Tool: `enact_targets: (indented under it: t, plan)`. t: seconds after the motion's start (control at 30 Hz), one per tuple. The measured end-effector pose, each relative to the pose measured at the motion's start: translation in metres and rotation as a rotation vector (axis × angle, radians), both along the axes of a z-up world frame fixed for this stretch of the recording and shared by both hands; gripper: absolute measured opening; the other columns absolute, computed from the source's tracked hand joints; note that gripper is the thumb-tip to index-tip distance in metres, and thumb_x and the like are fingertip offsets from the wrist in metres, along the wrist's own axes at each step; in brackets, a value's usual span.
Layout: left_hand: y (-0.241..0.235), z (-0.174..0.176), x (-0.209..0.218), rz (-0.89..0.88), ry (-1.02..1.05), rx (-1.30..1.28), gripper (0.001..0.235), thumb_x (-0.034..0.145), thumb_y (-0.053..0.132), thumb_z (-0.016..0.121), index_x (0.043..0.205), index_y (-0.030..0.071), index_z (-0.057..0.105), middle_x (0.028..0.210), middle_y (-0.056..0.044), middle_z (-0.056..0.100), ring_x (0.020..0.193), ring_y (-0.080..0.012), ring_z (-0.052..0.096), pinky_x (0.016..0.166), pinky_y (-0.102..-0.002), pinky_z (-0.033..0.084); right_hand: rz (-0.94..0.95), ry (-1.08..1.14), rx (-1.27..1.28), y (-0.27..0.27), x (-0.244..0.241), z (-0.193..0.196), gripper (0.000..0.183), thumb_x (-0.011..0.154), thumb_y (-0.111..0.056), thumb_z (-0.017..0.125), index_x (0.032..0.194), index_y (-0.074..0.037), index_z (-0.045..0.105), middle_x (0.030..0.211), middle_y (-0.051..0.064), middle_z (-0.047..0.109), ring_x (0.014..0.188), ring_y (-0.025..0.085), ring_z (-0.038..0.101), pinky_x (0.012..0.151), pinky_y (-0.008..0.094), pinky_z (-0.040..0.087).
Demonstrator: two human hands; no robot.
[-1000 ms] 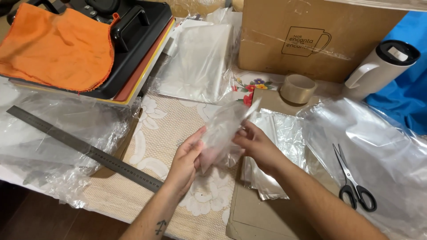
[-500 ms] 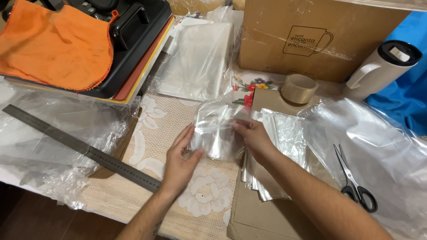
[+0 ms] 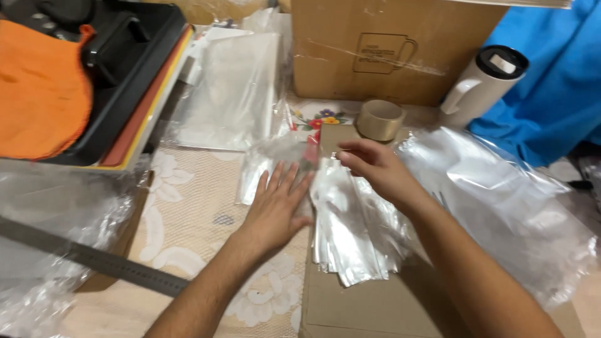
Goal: Organizing and stacking plastic bags and sheets on a table, using tape and scissors to secure them.
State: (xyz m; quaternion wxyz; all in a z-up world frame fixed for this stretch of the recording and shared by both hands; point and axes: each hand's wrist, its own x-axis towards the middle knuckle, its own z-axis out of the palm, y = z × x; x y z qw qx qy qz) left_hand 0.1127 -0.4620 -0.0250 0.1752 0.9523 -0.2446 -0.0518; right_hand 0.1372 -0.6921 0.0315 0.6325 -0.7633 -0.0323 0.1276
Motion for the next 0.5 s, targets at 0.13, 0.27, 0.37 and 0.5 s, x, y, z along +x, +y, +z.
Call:
enact_targets:
  t: [0.13,0.27,0.37,0.5]
  plan:
    - [0.008,-0.041,0.04,0.046,-0.07,0.272,0.054,0.1,0.03,0.049,0.152,0.021,0.042,0.155,-0.015,0.043,0.145,-0.0399,0.035,0.117,-0.061,0.021,-0.24,-0.344,-0.404,-0.078,-0.049,-0.012,0.037,0.091,-0.021,0.073,0.124,-0.006,0.069,0.114,0.013,0.075,0.114,0.03,0.069,0.094,0.04,0.056]
    - [0.016,-0.046,0.047,0.038,-0.098,0.012,0.079,0.082,0.01,0.046,0.157,0.009,0.022,0.163,-0.021,0.021,0.151,-0.0372,0.018,0.12,-0.053,0.013,-0.327,-0.608,-1.068,-0.157,-0.117,-0.04,0.047,0.083,-0.037,0.072,0.122,-0.011,0.069,0.126,0.008,0.069,0.122,0.027,0.06,0.105,0.041,0.046]
    - [-0.019,-0.018,0.036,-0.186,-0.308,-0.296,0.071,0.067,0.002,0.053,0.138,0.001,0.05,0.144,-0.025,0.049,0.139,-0.0433,0.039,0.117,-0.053,0.027,-0.48,-0.582,-1.421,-0.219,-0.156,-0.063,0.074,0.079,-0.053,0.07,0.131,0.0,0.064,0.137,0.027,0.061,0.129,0.042,0.056,0.111,0.049,0.043]
    - [-0.099,-0.005,0.05,-0.324,-0.057,-0.358,0.058,0.087,0.013,0.06,0.142,0.004,0.047,0.148,-0.02,0.047,0.142,-0.0379,0.038,0.115,-0.049,0.029,-0.569,-0.594,-1.38,-0.254,-0.173,-0.068,0.081,0.081,-0.045,0.071,0.133,0.016,0.058,0.137,0.038,0.059,0.127,0.05,0.056,0.113,0.052,0.041]
